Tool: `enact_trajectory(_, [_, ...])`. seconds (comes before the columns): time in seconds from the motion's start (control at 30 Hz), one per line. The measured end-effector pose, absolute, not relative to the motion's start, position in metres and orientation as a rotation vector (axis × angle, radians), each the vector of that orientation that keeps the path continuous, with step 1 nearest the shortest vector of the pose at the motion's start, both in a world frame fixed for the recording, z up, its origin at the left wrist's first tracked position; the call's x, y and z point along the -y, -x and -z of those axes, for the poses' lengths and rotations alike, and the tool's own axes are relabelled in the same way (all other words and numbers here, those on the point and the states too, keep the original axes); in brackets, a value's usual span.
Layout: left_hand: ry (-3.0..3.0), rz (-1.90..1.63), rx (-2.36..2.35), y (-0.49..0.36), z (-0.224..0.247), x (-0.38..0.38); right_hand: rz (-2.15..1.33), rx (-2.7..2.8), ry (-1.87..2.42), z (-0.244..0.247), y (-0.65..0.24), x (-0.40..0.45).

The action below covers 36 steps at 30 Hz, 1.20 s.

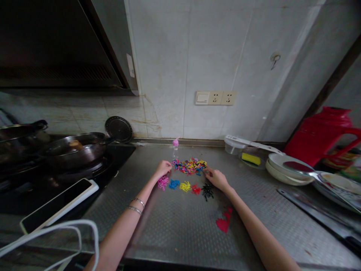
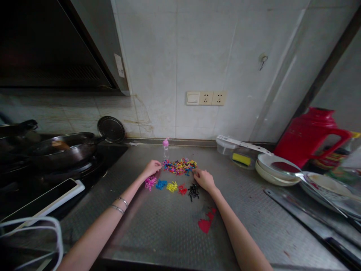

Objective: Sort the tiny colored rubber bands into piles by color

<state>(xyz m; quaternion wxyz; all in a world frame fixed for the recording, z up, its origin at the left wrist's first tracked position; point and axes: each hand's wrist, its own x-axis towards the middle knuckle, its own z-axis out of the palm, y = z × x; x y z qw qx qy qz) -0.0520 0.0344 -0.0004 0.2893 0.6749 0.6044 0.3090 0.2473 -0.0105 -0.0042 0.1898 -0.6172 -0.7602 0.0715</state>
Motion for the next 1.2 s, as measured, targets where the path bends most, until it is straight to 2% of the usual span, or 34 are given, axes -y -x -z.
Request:
enact_trajectory(0.4, [-2.015,-0.867,-1.73,0.035,0.008,-0.053,-0.101,2.118,1.759,0.009,-0.244,0.014])
enact_trajectory(0.67, [-1.984,-0.878,-1.667,0.052,-0.01,-0.037,-0.101,2.099,1.773,0.007,-0.242,0.017])
enact_trajectory(0.93, [-1.896,-0.649,-1.371,0.093,-0.026,0.001,-0.141,2.06,1.753,0.006,-0.244,0.017])
enact_trajectory(1.2, [-1.924,-0.432,-1.34,0.107,-0.042,0.014,-0.159,2.021,1.685,0.006,-0.245,0.017])
